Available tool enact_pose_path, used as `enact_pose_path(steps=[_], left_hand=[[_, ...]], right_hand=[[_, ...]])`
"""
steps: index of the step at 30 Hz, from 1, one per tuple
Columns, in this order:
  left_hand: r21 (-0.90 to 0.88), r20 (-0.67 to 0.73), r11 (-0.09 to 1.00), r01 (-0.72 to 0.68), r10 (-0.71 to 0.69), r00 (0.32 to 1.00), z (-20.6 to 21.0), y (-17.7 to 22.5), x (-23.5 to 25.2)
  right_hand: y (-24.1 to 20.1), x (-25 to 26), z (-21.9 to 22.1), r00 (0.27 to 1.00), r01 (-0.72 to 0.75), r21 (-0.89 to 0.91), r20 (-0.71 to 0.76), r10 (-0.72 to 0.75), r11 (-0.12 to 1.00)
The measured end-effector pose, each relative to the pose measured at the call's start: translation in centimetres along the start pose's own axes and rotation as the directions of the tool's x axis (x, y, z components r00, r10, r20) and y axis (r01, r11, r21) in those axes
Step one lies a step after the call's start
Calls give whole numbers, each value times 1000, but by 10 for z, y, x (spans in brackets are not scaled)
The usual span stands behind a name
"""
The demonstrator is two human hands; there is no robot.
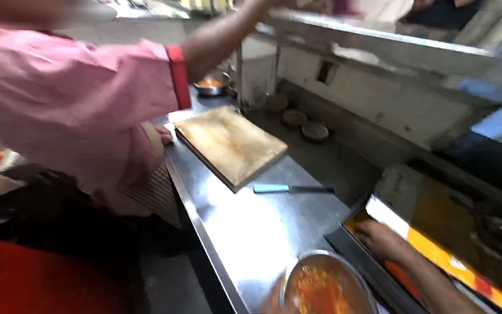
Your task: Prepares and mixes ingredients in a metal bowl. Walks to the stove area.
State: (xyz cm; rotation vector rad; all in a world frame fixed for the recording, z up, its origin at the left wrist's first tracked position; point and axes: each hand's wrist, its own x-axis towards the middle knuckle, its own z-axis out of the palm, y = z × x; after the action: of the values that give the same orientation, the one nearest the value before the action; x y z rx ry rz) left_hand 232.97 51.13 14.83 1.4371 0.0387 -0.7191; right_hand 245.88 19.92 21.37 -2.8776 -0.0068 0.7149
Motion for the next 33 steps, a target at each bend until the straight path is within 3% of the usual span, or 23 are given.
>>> enact_pose_path(steps=[3,5,9,12,13,15,16,22,29,31,33], left_hand=[[5,25,998,59,-59,998,-4,-6,2],[7,36,998,66,-67,997,-6,-9,3],[9,47,995,95,-95,994,-7,-8,4],[-9,46,996,90,-89,995,-7,-9,5],[-14,44,996,88,-87,995,-7,-10,5],[-25,46,996,87,-86,995,-6,-11,5],[-25,51,996,86,-84,995,-6,-11,5],[17,20,996,84,-84,996,-1,-12,3],[57,38,998,33,-35,999,5,-7,0],[71,31,997,19,-21,999,8,-5,-2],[87,29,996,5,-7,1000,10,-3,-3]], right_hand=[[-4,-47,7,916,144,97,-389,-96,985],[-21,-78,22,836,251,66,-518,-182,966],[-69,-115,61,927,243,84,-314,-206,966],[-77,-123,80,868,227,28,-460,-189,974],[-80,-125,83,874,225,26,-448,-190,974],[-85,-129,90,971,186,87,-167,-170,979],[-82,-132,97,984,163,83,-93,-155,983],[-98,-170,116,999,24,74,-34,-22,997],[-73,-185,116,946,-153,260,-240,218,953],[-71,-192,120,935,-262,262,-171,312,929],[-75,-198,125,959,-250,338,-44,281,907]])
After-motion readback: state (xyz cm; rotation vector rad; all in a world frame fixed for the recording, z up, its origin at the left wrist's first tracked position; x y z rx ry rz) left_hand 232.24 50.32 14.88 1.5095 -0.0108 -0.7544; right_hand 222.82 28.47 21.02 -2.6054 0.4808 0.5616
